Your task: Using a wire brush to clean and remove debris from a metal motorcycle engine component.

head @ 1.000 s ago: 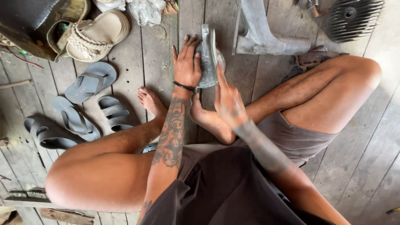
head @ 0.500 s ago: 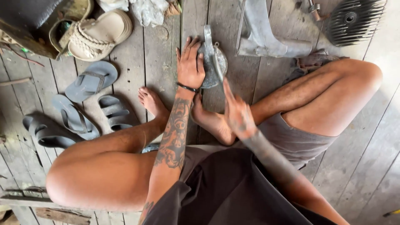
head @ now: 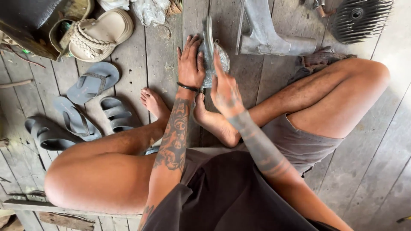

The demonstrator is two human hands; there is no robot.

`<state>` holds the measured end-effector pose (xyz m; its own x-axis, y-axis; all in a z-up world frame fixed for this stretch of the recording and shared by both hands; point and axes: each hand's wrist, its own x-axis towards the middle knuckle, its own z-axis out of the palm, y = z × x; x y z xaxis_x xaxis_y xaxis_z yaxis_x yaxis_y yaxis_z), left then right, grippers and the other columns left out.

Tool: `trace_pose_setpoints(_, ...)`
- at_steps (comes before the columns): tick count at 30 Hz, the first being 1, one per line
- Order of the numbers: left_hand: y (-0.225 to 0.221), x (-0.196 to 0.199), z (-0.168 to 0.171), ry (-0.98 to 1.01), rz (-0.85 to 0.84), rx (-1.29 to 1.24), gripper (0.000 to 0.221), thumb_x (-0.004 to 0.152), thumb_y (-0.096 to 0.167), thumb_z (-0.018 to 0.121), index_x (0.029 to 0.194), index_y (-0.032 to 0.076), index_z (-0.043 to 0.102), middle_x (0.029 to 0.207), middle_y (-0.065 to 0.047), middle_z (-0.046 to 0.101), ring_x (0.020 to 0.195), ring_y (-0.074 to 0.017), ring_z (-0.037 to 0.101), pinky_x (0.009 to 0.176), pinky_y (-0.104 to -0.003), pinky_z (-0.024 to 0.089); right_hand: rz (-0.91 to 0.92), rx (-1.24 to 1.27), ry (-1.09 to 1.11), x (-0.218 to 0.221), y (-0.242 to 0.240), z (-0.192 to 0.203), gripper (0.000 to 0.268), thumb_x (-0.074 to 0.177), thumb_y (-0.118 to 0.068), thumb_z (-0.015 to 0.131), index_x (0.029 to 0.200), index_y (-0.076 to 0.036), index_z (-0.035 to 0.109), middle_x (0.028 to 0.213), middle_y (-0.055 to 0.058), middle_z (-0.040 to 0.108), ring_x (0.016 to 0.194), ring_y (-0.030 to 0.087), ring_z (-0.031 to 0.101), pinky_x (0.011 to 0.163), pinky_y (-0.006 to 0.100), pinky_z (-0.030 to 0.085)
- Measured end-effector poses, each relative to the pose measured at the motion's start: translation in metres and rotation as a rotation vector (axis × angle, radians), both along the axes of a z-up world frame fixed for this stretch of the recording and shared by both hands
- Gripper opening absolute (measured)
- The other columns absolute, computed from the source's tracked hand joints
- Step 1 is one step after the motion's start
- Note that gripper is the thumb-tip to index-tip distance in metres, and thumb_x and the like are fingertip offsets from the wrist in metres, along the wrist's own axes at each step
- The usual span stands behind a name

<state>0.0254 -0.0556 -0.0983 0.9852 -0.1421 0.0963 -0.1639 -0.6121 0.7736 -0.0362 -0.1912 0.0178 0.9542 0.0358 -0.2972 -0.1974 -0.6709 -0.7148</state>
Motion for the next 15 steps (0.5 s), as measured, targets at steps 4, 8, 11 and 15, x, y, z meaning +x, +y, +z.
trace_pose_setpoints(4, 0.001, -0.001, -0.002, 0.032, -0.004, 0.008, 0.048, 0.11, 0.033, 0.029, 0.144, 0.011, 0.054, 0.159, -0.007, 0.048, 0.155, -0.0306, 0.033, 0.124, -0.068, 0.017, 0.025, 0.06, 0.059, -0.028, -0.008, 0.013, 0.065, 0.104, -0.01, 0.043, 0.164, -0.017, 0.019, 0.123, 0.02, 0.068, 0.078, 0.043, 0.069, 0.072, 0.046, 0.048)
trace_pose_setpoints(8, 0.001, -0.006, -0.001, 0.046, 0.006, -0.022, 0.046, 0.111, 0.032, 0.03, 0.147, 0.015, 0.054, 0.16, -0.006, 0.047, 0.156, -0.0303, 0.031, 0.123, -0.069, 0.016, -0.058, 0.053, 0.082, 0.011, -0.009, -0.007, 0.069, 0.101, -0.01, 0.041, 0.163, -0.026, 0.016, 0.132, 0.019, 0.071, 0.079, 0.049, 0.067, 0.077, 0.044, 0.049)
trace_pose_setpoints(11, -0.002, -0.002, 0.002, 0.037, 0.008, 0.019, 0.049, 0.111, 0.035, 0.026, 0.144, 0.013, 0.055, 0.158, -0.005, 0.049, 0.155, -0.0287, 0.033, 0.124, -0.068, 0.02, -0.02, 0.141, 0.107, -0.014, -0.015, 0.026, 0.063, 0.106, -0.011, 0.042, 0.164, -0.017, 0.018, 0.092, 0.013, 0.073, 0.044, 0.023, 0.045, 0.061, 0.033, 0.043)
trace_pose_setpoints(15, -0.004, -0.004, -0.003, -0.027, 0.044, 0.056, 0.041, 0.111, 0.031, 0.035, 0.143, 0.017, 0.057, 0.157, -0.004, 0.049, 0.151, -0.0288, 0.038, 0.122, -0.066, 0.023, -0.034, 0.096, 0.052, 0.012, -0.012, 0.02, 0.059, 0.101, 0.003, 0.047, 0.159, 0.0, 0.032, 0.157, 0.027, 0.039, 0.135, 0.046, 0.048, 0.111, 0.063, 0.041)
